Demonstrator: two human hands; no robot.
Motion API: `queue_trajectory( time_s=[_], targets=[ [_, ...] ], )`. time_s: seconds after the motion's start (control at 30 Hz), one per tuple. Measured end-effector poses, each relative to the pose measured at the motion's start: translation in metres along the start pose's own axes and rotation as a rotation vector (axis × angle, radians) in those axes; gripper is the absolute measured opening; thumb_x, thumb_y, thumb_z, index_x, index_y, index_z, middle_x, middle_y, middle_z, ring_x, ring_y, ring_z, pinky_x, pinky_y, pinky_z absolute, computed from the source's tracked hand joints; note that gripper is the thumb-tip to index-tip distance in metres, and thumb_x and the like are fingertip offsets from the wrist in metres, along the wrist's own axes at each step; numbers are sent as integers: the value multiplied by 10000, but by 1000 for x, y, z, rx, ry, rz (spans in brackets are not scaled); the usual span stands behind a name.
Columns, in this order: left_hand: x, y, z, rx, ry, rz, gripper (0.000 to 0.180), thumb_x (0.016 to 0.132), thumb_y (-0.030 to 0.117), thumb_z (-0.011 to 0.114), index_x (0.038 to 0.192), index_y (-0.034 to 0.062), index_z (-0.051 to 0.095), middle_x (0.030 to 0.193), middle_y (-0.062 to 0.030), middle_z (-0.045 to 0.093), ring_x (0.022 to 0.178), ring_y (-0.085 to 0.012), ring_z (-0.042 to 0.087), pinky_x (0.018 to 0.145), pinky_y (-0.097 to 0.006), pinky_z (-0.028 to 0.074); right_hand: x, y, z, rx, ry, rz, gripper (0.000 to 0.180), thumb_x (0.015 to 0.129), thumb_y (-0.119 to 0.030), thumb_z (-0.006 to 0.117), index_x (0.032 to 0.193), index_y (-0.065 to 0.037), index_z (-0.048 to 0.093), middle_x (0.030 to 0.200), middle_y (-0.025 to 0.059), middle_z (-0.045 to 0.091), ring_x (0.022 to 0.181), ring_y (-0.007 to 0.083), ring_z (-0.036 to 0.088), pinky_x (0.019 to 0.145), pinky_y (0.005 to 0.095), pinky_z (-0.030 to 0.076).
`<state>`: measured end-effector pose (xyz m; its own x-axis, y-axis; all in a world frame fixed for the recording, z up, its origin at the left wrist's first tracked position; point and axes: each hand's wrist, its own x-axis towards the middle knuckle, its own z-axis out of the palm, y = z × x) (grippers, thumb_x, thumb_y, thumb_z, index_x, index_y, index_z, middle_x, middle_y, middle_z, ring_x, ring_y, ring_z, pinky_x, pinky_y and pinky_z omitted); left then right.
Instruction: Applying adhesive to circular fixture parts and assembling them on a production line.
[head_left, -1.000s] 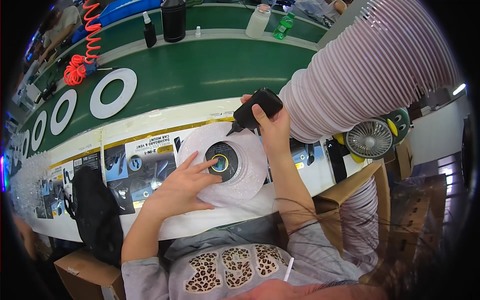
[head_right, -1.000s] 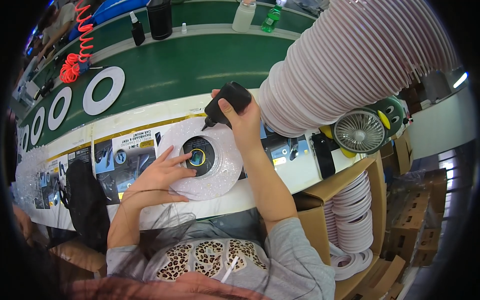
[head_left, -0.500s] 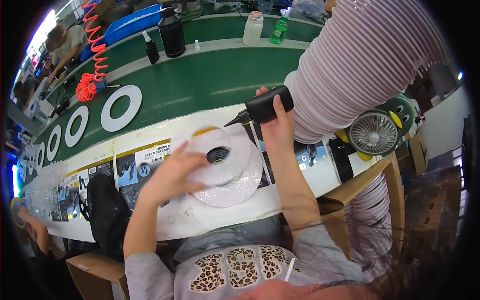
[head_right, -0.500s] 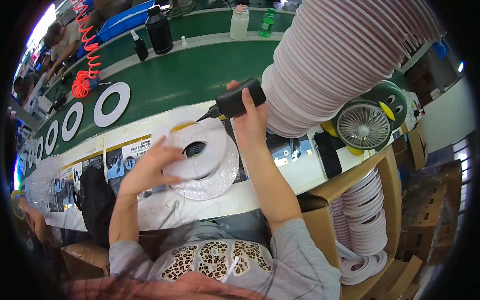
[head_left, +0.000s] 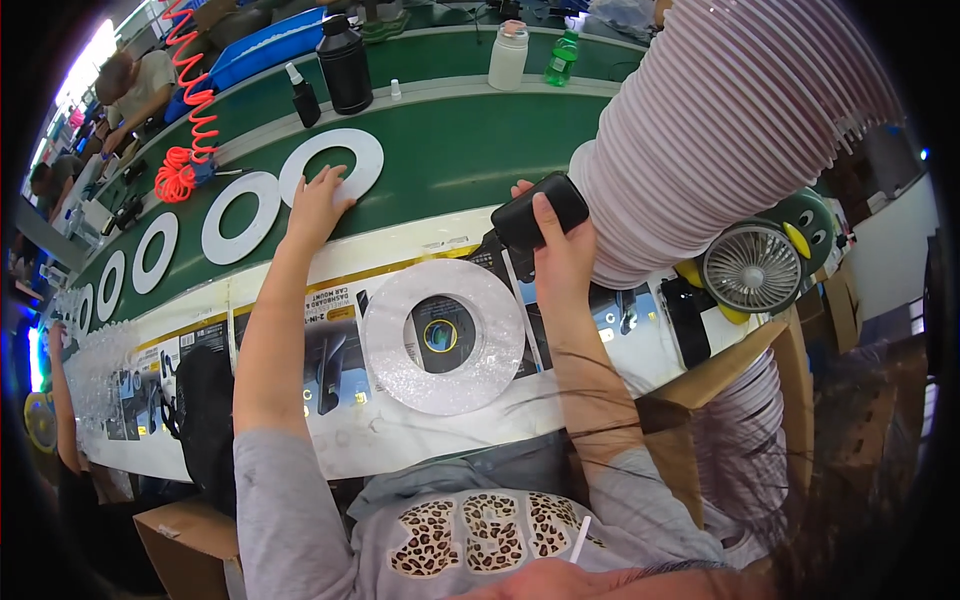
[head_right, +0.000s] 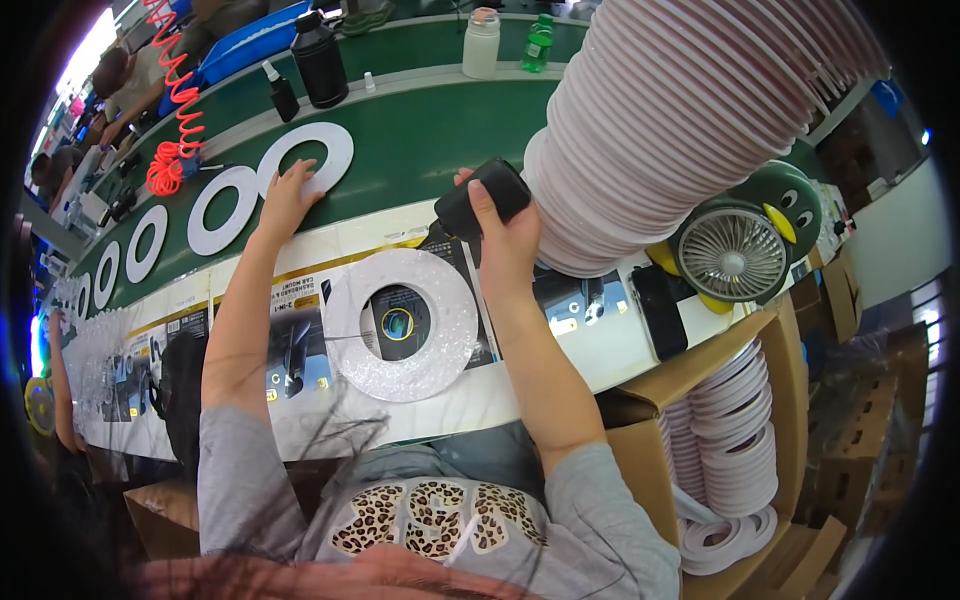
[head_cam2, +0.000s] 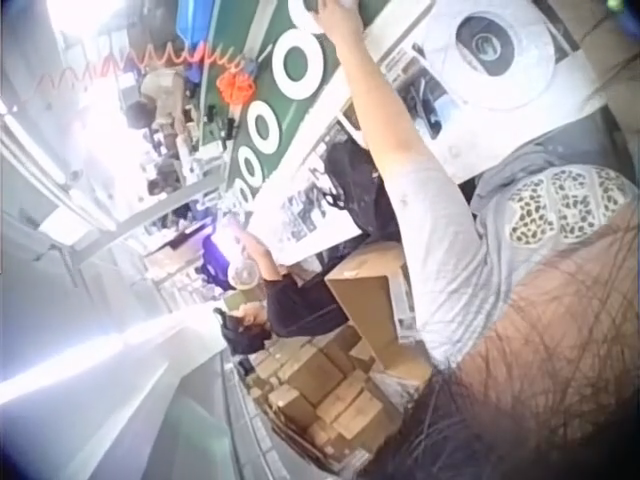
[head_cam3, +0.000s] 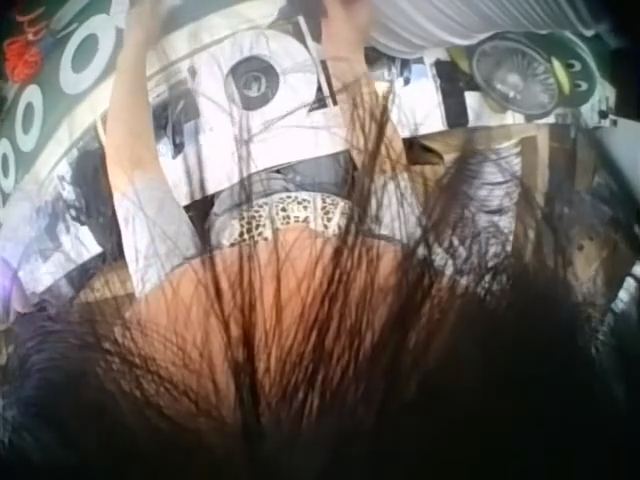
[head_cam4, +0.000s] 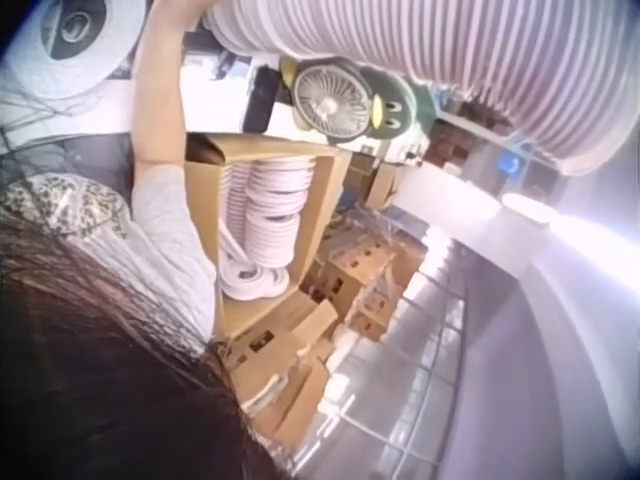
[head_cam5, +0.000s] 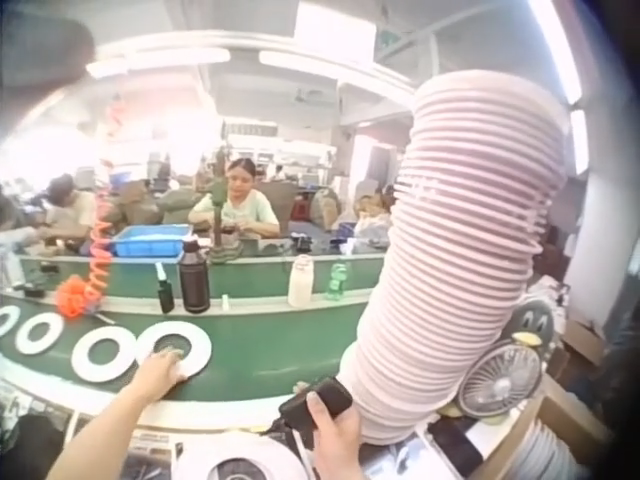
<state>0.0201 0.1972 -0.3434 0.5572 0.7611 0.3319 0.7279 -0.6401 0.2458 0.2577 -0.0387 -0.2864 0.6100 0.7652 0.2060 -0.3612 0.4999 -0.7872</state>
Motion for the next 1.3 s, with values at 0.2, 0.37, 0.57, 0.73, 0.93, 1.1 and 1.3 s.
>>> queue_trajectory(
  time_s=[0.2,0.37,0.57,0.73,0.93,1.1,1.3],
  targets=[
    [-31,53,-29,-75,261,116,485,841,145,655,1289,94,476,1321,-140,512,1333,-349,353,1093,-479,277,-2,10,1,-241,-75,-154,244,880,-103,661,1048,35,550,1032,153,660,943,185,630,839,292,518],
    [-91,107,-96,-234,239,114,429,836,77,636,1246,61,510,1316,-159,514,1345,-349,345,1082,-445,291,-3,11,0,-312,-141,-180,254,872,-112,675,1039,29,547,1027,151,663,944,176,625,830,280,517],
    [-143,119,-94,-330,222,42,393,834,15,604,1218,43,523,1295,-164,523,1340,-335,361,1076,-406,295,-4,14,-3,-334,-157,-168,265,870,-105,676,1052,27,535,1021,161,663,958,184,625,846,286,516],
    [-149,94,-75,-300,217,-22,374,836,16,599,1204,33,532,1284,-160,527,1322,-329,386,1065,-403,311,-4,17,1,-323,-199,-152,269,870,-94,673,1061,26,527,1027,165,661,966,192,626,854,293,516],
    [-147,87,-66,-354,206,-29,339,845,13,587,1181,20,546,1258,-153,537,1313,-323,401,1054,-401,326,-5,16,-1,-359,-184,-144,268,871,-90,670,1065,23,524,1037,168,657,970,197,624,854,295,517],
    [-147,89,-67,-338,253,1,354,814,31,639,1159,30,557,1194,-139,587,1272,-342,439,1020,-420,362,-7,15,2,-338,-175,-140,306,866,-102,677,1093,24,515,1047,169,654,982,203,622,871,306,511],
    [-147,88,-66,-342,256,1,356,811,38,644,1156,27,559,1190,-142,588,1268,-347,441,1017,-427,365,-14,0,11,-379,-187,-153,352,839,-135,719,1100,26,548,1050,127,640,980,179,612,889,298,485]
  ],
)
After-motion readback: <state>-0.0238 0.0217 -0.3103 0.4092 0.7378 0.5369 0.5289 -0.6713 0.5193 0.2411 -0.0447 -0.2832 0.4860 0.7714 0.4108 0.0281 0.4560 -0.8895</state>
